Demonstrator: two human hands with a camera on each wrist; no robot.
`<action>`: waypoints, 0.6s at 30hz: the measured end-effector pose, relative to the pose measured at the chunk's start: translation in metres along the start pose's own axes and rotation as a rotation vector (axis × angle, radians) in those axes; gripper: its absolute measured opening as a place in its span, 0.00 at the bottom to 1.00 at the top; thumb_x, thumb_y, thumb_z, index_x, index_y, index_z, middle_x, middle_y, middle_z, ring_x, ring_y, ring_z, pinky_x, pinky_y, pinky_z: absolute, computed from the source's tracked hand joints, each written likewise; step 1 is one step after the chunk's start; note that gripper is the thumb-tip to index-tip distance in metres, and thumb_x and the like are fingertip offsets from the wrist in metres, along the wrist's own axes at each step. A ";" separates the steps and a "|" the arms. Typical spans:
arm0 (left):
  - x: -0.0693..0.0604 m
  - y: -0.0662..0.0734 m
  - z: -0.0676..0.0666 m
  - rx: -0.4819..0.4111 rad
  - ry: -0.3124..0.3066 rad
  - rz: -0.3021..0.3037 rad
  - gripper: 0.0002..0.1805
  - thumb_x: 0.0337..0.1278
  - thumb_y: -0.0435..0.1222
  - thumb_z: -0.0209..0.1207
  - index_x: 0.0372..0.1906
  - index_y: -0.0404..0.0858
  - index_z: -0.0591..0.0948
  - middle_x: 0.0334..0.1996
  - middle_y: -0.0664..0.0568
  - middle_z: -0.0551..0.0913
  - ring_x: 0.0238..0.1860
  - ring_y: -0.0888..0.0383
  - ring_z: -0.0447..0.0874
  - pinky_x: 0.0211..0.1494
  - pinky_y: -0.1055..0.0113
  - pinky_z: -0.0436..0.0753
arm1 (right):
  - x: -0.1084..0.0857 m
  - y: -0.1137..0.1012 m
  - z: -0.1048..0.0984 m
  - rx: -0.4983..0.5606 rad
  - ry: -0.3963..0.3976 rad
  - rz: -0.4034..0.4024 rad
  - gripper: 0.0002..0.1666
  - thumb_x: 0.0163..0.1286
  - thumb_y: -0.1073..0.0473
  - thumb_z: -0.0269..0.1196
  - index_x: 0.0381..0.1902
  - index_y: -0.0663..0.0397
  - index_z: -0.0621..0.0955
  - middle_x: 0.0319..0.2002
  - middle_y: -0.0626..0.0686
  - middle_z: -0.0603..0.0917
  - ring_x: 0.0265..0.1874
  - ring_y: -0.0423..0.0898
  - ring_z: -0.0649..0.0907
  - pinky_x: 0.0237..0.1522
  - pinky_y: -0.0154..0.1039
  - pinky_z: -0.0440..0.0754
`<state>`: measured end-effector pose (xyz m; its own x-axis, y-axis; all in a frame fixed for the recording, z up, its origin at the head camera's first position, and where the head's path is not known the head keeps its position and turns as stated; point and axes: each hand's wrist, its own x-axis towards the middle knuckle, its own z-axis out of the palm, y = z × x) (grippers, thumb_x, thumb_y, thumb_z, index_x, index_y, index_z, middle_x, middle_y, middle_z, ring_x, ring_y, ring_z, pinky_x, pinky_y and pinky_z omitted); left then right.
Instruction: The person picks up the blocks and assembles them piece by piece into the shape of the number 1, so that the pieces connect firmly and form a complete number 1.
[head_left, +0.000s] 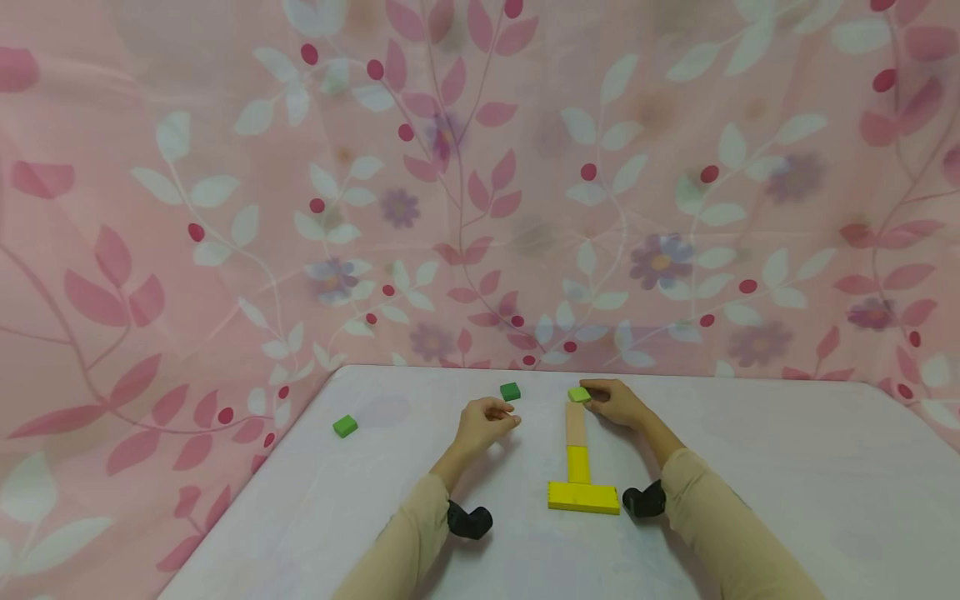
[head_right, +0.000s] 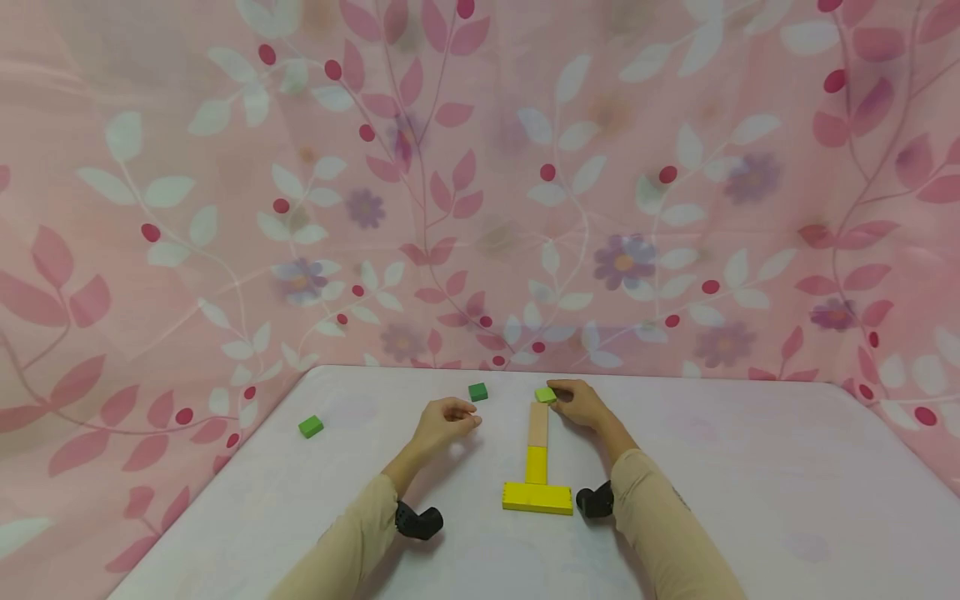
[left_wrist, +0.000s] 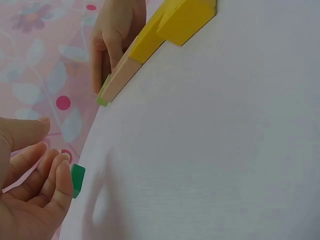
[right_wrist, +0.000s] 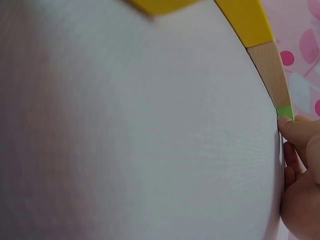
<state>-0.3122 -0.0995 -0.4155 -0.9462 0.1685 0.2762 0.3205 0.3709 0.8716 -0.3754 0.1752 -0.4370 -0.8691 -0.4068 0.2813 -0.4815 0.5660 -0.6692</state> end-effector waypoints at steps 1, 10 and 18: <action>0.003 -0.001 0.000 0.017 0.012 -0.001 0.14 0.49 0.32 0.66 0.37 0.24 0.81 0.27 0.43 0.83 0.26 0.64 0.76 0.29 0.74 0.76 | 0.000 0.000 0.000 0.003 0.001 -0.004 0.26 0.63 0.70 0.59 0.58 0.76 0.71 0.55 0.72 0.75 0.55 0.65 0.74 0.58 0.58 0.67; 0.026 -0.004 0.001 0.149 0.158 -0.052 0.18 0.44 0.34 0.69 0.40 0.27 0.80 0.33 0.40 0.82 0.36 0.49 0.81 0.39 0.62 0.80 | 0.001 0.002 0.000 0.017 -0.006 -0.009 0.25 0.63 0.71 0.58 0.58 0.76 0.71 0.55 0.72 0.75 0.55 0.65 0.74 0.58 0.58 0.68; 0.040 -0.007 0.006 0.179 0.179 -0.143 0.25 0.44 0.34 0.68 0.50 0.28 0.77 0.46 0.33 0.78 0.48 0.41 0.75 0.48 0.51 0.77 | 0.000 0.002 -0.001 0.019 -0.015 0.004 0.25 0.63 0.70 0.58 0.58 0.76 0.71 0.55 0.72 0.75 0.55 0.65 0.74 0.57 0.58 0.68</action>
<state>-0.3523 -0.0899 -0.4126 -0.9701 -0.0553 0.2364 0.1706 0.5376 0.8258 -0.3767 0.1775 -0.4376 -0.8693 -0.4150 0.2685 -0.4755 0.5538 -0.6835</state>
